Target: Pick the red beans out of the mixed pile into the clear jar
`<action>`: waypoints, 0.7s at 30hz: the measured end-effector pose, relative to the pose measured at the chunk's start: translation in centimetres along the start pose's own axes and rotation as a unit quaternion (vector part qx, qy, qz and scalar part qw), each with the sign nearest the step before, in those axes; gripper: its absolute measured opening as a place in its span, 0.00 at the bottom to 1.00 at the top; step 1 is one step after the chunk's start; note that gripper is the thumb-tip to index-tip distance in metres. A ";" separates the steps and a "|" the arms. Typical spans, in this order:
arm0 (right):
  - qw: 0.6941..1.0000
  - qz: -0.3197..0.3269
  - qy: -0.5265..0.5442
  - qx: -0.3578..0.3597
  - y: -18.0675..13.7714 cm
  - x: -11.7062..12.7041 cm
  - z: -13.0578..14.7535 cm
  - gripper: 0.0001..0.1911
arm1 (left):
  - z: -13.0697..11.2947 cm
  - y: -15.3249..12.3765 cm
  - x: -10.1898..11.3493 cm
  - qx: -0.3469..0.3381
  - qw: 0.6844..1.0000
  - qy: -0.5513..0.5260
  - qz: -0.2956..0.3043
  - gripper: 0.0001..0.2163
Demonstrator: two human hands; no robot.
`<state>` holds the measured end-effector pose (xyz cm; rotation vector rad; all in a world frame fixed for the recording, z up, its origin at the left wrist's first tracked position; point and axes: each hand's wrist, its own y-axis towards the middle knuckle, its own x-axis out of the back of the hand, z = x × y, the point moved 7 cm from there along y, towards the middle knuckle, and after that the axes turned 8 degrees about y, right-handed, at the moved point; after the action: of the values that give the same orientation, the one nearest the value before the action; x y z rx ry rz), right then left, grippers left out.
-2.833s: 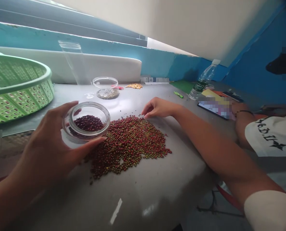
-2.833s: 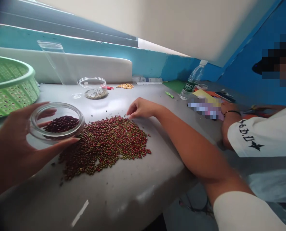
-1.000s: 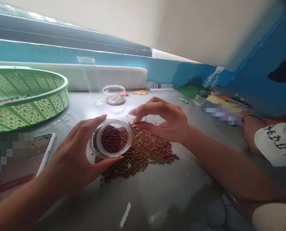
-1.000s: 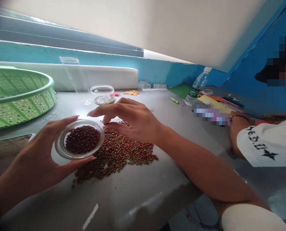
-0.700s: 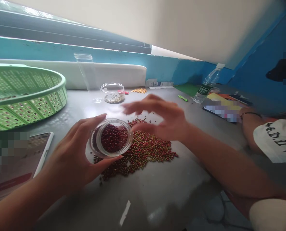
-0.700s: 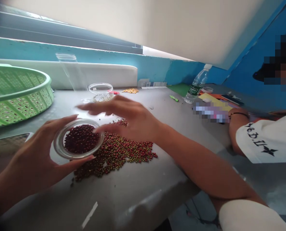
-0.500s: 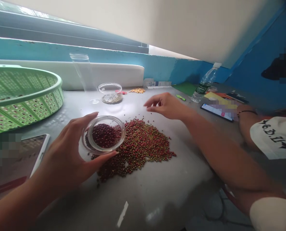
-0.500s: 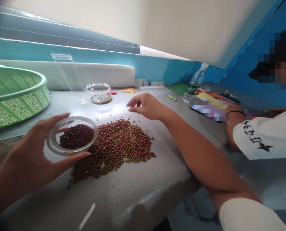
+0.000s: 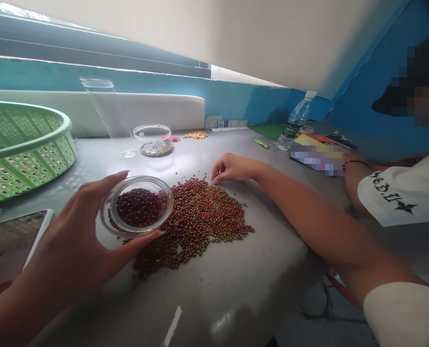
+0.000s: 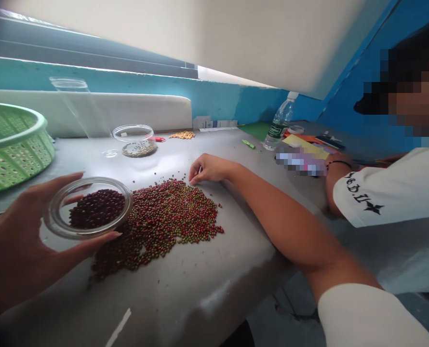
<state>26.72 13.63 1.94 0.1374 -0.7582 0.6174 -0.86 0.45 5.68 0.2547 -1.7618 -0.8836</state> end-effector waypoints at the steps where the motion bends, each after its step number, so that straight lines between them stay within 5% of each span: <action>1: 1.000 0.001 -0.003 -0.003 0.0 0.0 0.0 0.12 | 0.0 0.0 0.0 0.000 1.000 0.000 0.001 0.42; 13: 0.997 -0.077 -0.022 0.019 0.0 0.4 1.4 0.10 | -0.1 0.1 0.1 -0.012 1.000 0.003 -0.003 0.43; 21: 0.999 -0.034 -0.017 0.025 0.3 -0.6 1.8 0.10 | -0.2 0.1 0.2 -0.012 1.000 0.004 -0.003 0.43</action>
<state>25.19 12.99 2.81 0.2198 -0.7683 0.5700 -0.73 0.29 5.94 0.2476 -1.7433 -0.9066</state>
